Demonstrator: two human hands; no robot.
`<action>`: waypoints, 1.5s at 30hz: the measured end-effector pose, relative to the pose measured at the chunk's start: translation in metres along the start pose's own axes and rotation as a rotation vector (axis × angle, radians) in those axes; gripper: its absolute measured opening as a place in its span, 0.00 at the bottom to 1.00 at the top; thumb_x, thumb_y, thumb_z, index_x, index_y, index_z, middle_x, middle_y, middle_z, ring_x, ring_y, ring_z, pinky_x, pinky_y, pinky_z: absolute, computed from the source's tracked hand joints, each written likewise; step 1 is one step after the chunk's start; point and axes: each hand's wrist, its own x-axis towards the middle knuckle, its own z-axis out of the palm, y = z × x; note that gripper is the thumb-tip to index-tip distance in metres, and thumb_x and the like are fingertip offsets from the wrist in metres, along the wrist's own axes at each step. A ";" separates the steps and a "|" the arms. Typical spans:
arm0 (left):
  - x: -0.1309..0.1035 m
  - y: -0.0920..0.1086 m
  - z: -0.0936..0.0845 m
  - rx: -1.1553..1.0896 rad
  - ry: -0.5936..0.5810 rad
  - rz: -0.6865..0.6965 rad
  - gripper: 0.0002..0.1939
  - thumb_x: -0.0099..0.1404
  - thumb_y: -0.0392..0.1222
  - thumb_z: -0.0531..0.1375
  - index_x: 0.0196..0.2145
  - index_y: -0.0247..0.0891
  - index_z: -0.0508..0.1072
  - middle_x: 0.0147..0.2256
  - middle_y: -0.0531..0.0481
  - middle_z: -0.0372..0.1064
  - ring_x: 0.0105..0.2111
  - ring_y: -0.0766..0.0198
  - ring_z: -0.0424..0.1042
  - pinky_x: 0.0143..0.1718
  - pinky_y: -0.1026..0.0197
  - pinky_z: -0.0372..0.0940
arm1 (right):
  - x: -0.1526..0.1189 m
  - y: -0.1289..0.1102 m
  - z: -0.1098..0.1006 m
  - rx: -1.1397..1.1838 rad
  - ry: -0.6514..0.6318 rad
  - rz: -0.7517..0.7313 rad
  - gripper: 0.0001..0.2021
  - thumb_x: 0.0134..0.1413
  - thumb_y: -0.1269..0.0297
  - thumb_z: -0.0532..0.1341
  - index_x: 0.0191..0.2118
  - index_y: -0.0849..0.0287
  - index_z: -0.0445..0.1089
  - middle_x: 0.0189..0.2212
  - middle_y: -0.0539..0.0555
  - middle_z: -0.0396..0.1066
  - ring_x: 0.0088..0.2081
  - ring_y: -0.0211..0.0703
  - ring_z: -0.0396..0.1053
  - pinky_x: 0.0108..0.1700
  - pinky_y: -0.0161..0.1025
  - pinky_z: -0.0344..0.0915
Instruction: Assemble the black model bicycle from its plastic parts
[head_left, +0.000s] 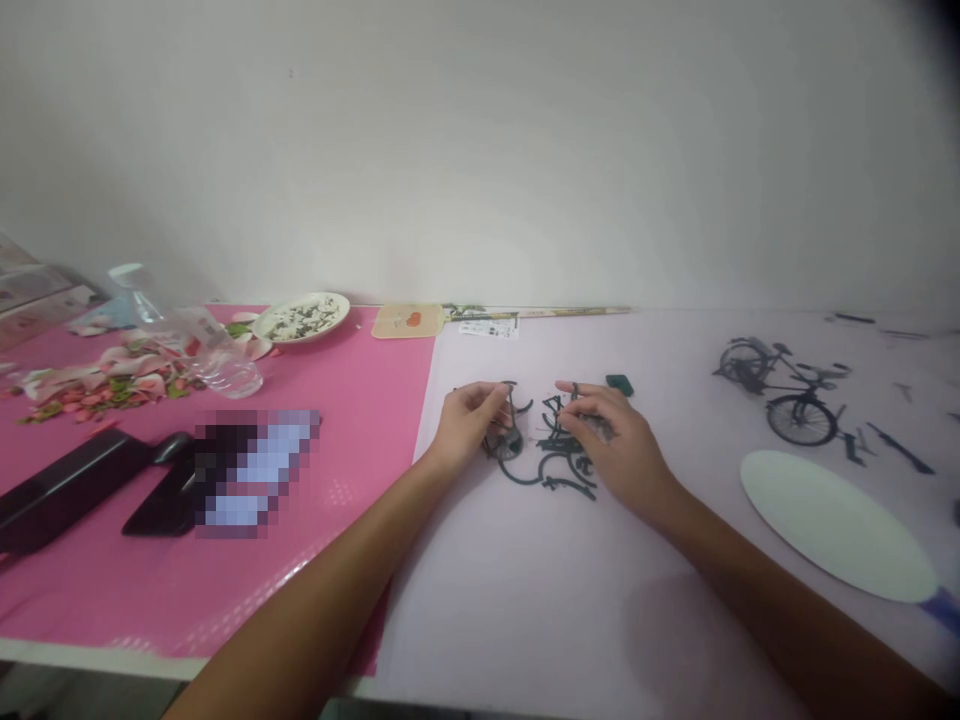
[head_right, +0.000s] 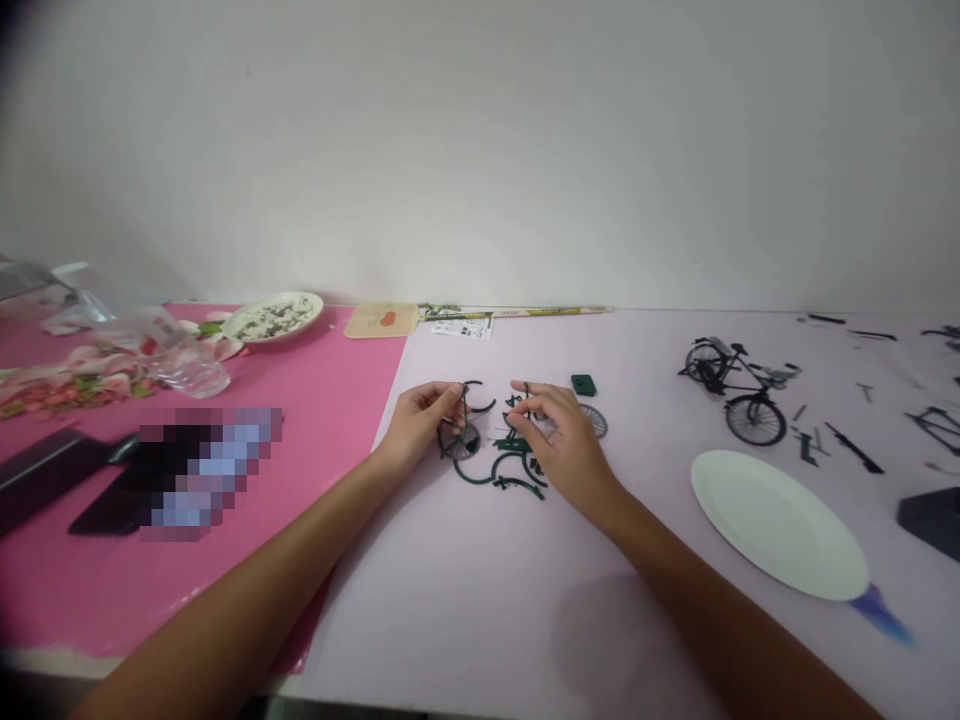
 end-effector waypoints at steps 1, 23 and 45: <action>0.000 0.000 0.000 0.006 -0.002 -0.001 0.21 0.63 0.57 0.69 0.36 0.33 0.78 0.30 0.46 0.74 0.26 0.66 0.72 0.28 0.63 0.68 | 0.000 0.001 0.000 0.000 0.003 0.008 0.07 0.67 0.56 0.63 0.38 0.51 0.75 0.56 0.56 0.76 0.60 0.55 0.68 0.63 0.59 0.64; 0.001 -0.004 0.001 -0.007 0.016 -0.037 0.18 0.63 0.53 0.69 0.34 0.34 0.78 0.29 0.46 0.74 0.24 0.66 0.72 0.25 0.64 0.66 | 0.003 0.031 0.000 -0.177 0.055 0.130 0.10 0.64 0.53 0.64 0.38 0.53 0.78 0.44 0.57 0.78 0.53 0.58 0.69 0.58 0.59 0.65; 0.000 -0.010 -0.001 0.170 0.293 0.092 0.23 0.61 0.60 0.69 0.39 0.35 0.81 0.23 0.50 0.73 0.20 0.66 0.71 0.24 0.65 0.63 | -0.010 0.019 0.007 -0.184 -0.364 -0.082 0.17 0.70 0.56 0.59 0.58 0.49 0.77 0.64 0.55 0.71 0.73 0.64 0.52 0.67 0.74 0.59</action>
